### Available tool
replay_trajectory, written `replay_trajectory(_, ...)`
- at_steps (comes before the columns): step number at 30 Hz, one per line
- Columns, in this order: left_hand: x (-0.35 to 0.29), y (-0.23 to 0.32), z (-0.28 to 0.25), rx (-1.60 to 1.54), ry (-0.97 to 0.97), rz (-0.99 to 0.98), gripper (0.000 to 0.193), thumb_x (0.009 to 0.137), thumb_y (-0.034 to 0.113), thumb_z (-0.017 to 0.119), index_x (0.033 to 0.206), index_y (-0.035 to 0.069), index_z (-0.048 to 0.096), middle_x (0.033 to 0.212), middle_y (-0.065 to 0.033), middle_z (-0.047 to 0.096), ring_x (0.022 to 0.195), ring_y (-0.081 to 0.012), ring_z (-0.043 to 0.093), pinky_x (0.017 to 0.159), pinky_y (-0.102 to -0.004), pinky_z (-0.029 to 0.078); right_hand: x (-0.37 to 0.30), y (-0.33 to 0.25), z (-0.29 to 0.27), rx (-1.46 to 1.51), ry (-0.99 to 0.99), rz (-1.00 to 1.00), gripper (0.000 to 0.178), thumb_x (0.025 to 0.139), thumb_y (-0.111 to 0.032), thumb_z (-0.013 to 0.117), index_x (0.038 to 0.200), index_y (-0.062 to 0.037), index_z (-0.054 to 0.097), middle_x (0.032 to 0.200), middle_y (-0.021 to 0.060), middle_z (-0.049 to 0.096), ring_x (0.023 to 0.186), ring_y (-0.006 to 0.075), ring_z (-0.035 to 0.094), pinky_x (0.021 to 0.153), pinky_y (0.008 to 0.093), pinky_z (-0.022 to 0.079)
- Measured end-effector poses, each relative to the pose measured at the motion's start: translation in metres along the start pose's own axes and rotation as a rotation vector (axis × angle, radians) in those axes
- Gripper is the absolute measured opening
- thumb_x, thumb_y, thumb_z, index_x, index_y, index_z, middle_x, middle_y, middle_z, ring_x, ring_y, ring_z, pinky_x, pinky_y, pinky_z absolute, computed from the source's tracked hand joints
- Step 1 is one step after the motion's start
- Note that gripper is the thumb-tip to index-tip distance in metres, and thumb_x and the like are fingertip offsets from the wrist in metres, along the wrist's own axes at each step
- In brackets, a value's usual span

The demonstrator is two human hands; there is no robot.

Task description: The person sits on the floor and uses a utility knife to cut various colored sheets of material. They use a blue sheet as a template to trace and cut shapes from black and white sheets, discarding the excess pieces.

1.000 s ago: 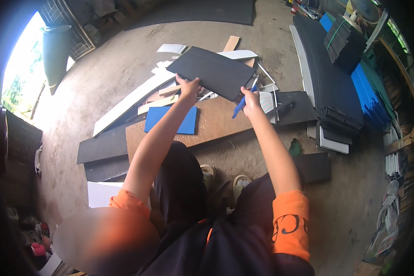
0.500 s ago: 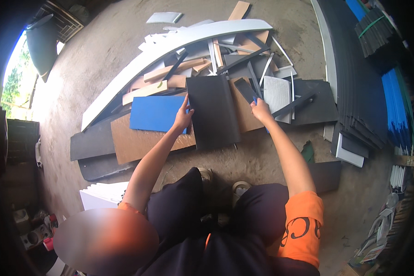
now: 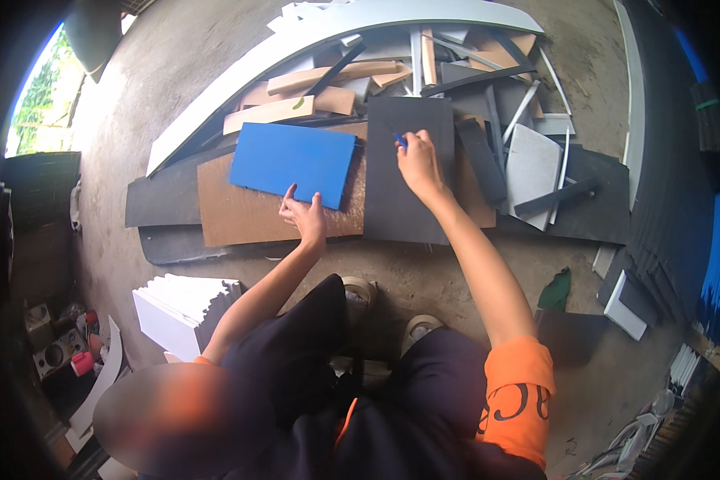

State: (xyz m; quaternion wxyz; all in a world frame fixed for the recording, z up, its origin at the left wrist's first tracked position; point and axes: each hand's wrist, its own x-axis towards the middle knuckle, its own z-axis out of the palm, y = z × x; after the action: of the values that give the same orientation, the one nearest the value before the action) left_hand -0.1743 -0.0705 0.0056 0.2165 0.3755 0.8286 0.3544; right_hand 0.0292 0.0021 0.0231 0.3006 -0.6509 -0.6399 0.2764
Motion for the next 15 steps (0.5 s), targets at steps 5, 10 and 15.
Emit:
replay_trajectory(5,0.024,-0.048,-0.007,-0.378,0.004,-0.231,0.070,0.075,0.008,0.063,0.129,0.007,0.018,0.120,-0.0157,0.030,0.096,-0.0199,0.044,0.076,-0.0300,0.040,0.033,-0.033,0.069,0.019,-0.043,-0.082,0.025,0.072,-0.007,0.061,0.094,0.0033,0.057,0.094,0.0190,0.052,0.089,0.0339,0.053,0.081,0.0368,0.042)
replay_trajectory(10,0.044,-0.041,-0.026,-0.681,-0.198,-0.452,0.065,0.079,0.006,0.057,0.128,-0.001,0.014,0.116,-0.0149,0.041,0.101,-0.0213,0.049,0.084,-0.0313,0.042,0.031,-0.048,0.091,-0.075,-0.207,-0.036,0.031,0.075,-0.012,0.061,0.101,0.0032,0.053,0.107,0.0207,0.046,0.096,0.0340,0.051,0.083,0.0374,0.043)
replay_trajectory(15,0.059,-0.045,-0.048,-0.783,-0.088,-0.500,0.050,0.085,0.016,0.052,0.123,0.006,0.022,0.111,-0.0097,0.048,0.091,-0.0132,0.050,0.074,-0.0284,0.041,0.021,-0.063,0.084,-0.083,-0.337,0.071,0.035,0.070,-0.020,0.067,0.097,0.0002,0.056,0.101,0.0196,0.051,0.096,0.0322,0.052,0.084,0.0360,0.041)
